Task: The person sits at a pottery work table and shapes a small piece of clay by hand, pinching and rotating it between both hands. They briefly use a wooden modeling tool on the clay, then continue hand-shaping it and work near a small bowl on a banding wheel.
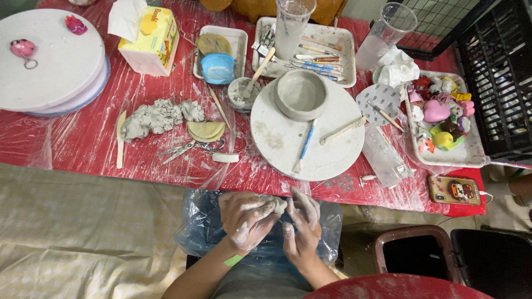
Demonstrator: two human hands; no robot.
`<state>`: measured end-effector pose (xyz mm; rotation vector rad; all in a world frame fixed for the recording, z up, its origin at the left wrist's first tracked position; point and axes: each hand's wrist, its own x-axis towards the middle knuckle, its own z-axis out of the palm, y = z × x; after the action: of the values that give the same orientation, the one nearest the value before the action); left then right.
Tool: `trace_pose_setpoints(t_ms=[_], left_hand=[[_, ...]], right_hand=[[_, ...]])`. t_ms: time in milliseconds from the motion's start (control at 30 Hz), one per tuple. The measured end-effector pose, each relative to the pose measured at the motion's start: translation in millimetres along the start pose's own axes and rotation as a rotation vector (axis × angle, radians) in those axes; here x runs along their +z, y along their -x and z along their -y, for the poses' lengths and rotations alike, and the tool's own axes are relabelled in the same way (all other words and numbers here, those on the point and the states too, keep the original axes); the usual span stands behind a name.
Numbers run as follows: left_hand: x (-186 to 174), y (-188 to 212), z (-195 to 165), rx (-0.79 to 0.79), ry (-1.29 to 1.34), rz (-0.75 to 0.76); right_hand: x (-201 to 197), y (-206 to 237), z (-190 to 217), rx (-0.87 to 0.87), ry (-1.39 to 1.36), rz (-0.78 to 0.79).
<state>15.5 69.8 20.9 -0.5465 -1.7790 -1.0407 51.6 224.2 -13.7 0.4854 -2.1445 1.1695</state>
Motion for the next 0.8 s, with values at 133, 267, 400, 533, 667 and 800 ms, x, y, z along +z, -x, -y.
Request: trace_pose_setpoints(t_ms=[133, 267, 400, 533, 667, 800], left_hand=[[2.1, -2.1, 1.1, -0.013, -0.054, -0.022], [4.1, -1.2, 3.0, -0.012, -0.063, -0.041], [5.5, -1.5, 6.6, 0.023, 0.009, -0.067], [1.9, -4.4, 6.3, -0.068, -0.013, 0.013], [2.8, -7.6, 7.3, -0.089, -0.078, 0.012], [5.8, -1.6, 16.8, -0.112, -0.072, 0.081]], right_hand=[[4.6, -7.5, -3.8, 0.179, -0.364, -0.056], [1.1, -8.1, -3.8, 0.030, -0.237, 0.063], [1.9, -13.2, -5.0, 0.058, -0.177, 0.050], [-0.6, -20.9, -3.2, 0.012, -0.008, 0.113], [-4.2, -35.8, -12.5, 0.178, -0.157, -0.056], [-11.1, -36.1, -21.9, 0.206, -0.236, -0.010]])
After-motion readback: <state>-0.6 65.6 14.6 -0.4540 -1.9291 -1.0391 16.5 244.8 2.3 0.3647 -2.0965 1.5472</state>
